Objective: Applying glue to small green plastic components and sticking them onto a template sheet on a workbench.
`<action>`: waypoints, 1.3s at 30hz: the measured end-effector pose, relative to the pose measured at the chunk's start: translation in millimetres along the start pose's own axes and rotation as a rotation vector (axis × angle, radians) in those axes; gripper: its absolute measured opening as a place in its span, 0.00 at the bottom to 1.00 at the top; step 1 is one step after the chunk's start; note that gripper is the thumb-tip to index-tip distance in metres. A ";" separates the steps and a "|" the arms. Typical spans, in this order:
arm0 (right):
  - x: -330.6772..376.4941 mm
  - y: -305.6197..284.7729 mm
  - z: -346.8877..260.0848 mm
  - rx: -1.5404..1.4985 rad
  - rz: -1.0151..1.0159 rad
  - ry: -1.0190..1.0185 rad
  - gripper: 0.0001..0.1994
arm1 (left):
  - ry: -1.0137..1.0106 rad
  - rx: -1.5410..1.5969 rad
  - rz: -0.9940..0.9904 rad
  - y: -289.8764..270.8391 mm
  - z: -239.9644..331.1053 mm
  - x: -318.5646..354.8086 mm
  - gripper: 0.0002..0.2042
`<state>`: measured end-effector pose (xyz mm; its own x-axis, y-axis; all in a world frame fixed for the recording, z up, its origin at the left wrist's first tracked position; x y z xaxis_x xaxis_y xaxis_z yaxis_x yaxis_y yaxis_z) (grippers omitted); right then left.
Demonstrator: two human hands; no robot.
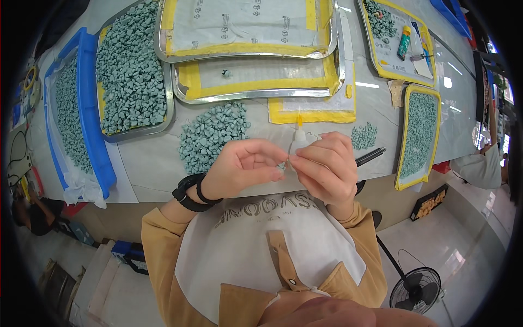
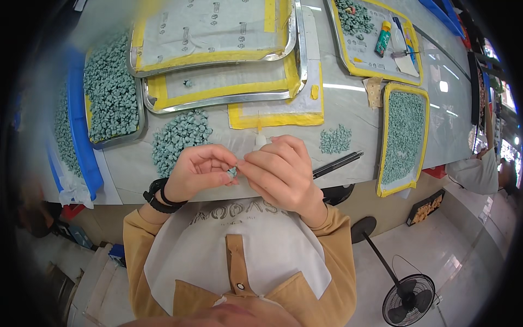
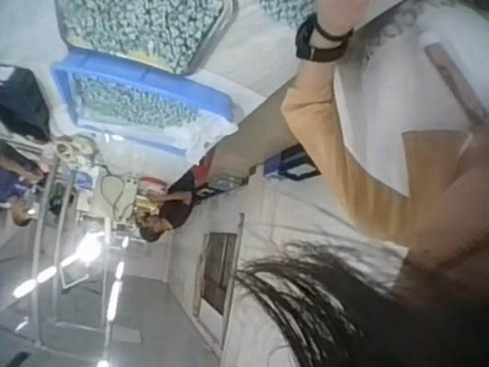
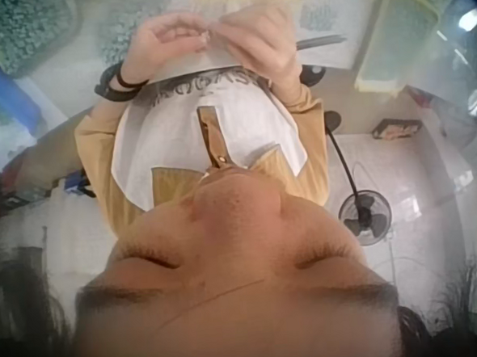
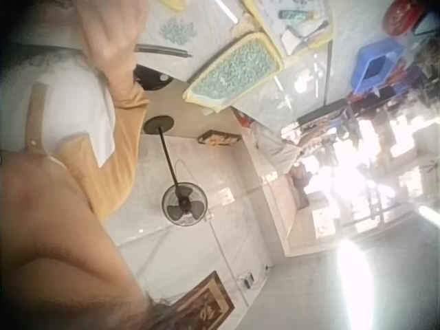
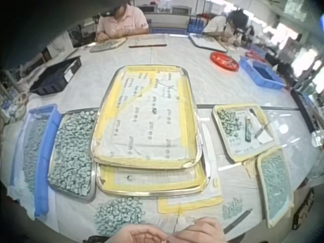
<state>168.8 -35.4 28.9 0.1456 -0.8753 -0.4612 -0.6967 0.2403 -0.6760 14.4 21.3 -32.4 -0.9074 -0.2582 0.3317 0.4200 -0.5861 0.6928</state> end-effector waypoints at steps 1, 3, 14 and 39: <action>0.1 -0.2 -1.6 0.023 0.018 -0.025 0.15 | 0.034 -0.001 0.027 -0.8 0.8 -0.5 0.15; -0.8 1.0 -3.9 0.029 0.021 -0.025 0.15 | 0.067 -0.003 0.055 -0.2 1.3 -1.3 0.15; 1.2 7.0 -7.0 0.023 -0.048 0.013 0.18 | 0.108 -0.071 0.141 -1.6 -1.2 0.6 0.14; -0.8 6.3 1.7 -0.161 -0.031 0.191 0.16 | 0.323 -0.097 0.113 -4.6 3.9 0.6 0.10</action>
<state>165.5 -32.5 24.0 0.0440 -0.9484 -0.3140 -0.7988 0.1554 -0.5812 12.0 26.8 -32.9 -0.8197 -0.5462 0.1723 0.5288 -0.6064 0.5939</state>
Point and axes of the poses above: each hand's wrist, its own x-axis away from the middle knuckle, its own y-axis out of the palm, z = x × y, the point moved 5 cm from there along -x, towards the middle knuckle, and after that the axes turned 6 degrees about -z, right-handed, at the moved point
